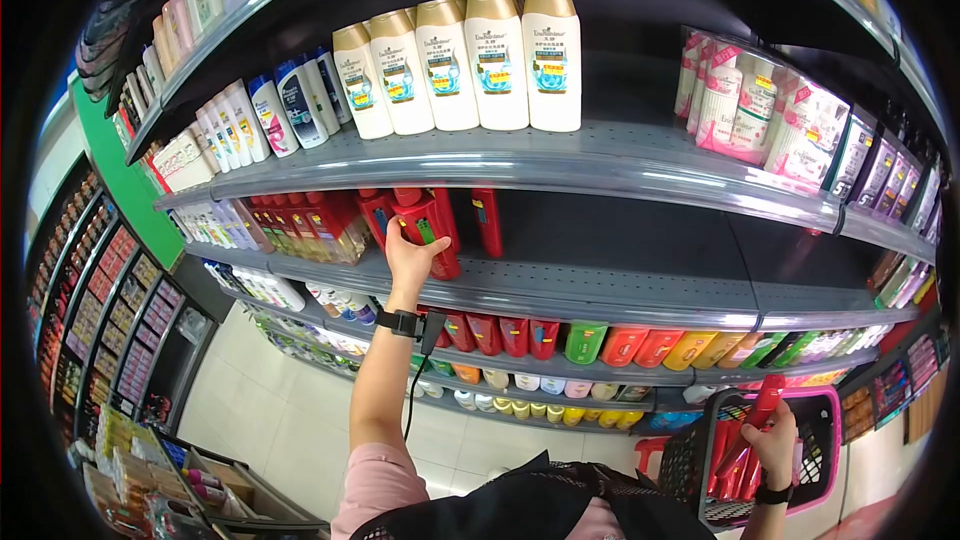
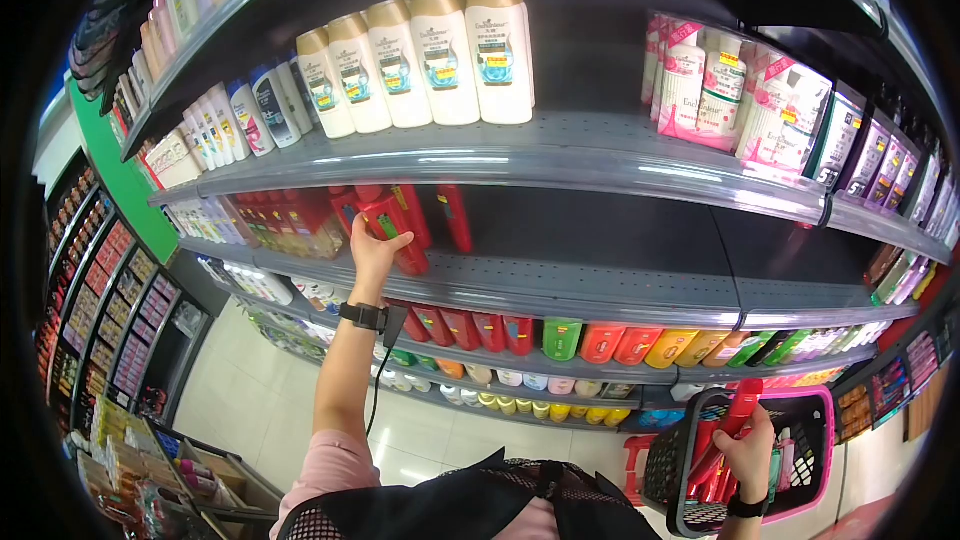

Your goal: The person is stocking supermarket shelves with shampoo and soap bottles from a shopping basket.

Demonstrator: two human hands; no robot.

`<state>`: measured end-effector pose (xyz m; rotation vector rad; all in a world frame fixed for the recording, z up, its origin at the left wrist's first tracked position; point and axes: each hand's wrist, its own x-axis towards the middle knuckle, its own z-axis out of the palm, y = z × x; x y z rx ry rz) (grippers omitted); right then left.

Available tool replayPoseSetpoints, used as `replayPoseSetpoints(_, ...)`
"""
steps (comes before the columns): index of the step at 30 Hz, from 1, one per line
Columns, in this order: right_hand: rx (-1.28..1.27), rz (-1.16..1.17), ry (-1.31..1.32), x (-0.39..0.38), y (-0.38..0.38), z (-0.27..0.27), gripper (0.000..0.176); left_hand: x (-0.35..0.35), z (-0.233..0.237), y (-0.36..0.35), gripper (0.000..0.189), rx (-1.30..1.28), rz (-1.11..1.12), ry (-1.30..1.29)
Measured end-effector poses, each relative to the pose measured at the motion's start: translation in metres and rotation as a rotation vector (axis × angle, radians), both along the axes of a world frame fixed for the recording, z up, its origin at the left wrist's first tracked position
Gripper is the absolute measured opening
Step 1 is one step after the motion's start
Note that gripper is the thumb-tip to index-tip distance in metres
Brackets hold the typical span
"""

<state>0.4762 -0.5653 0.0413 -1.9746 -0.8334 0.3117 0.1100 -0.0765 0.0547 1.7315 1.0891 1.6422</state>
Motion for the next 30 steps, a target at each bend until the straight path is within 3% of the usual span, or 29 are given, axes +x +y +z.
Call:
replayPoseSetpoints(8, 0.025, 0.026, -0.023, 0.006, 0.009, -0.009, 0.040, 0.002, -0.007, 0.005, 0.072, -0.050, 0.008, -0.022)
replayPoseSetpoints(11, 0.020, 0.042, -0.056, 0.002, 0.013, -0.008, 0.039, 0.004, -0.011, 0.010, 0.074, -0.025, 0.067, 0.057)
replayPoseSetpoints(14, 0.024, 0.048, 0.022, -0.008, 0.019, 0.001, 0.039, 0.005, -0.022, 0.020, 0.075, 0.067, 0.033, -0.021)
replayPoseSetpoints(17, 0.026, 0.081, -0.026, -0.002, 0.016, -0.012, 0.041, 0.003, -0.025, 0.013, 0.073, 0.084, 0.171, 0.151)
replayPoseSetpoints(19, 0.035, 0.086, 0.010, -0.003, 0.016, -0.013, 0.041, 0.001, -0.029, 0.004, 0.075, 0.132, 0.404, 0.453)
replayPoseSetpoints(23, 0.068, 0.067, 0.077, -0.006, 0.019, -0.016, 0.041, 0.005, -0.040, -0.011, 0.072, 0.196, 0.439, 0.509)
replayPoseSetpoints(30, 0.038, 0.141, 0.055, -0.007, 0.026, -0.014, 0.042, 0.010, -0.033, -0.015, 0.068, 0.036, 0.412, 0.470)
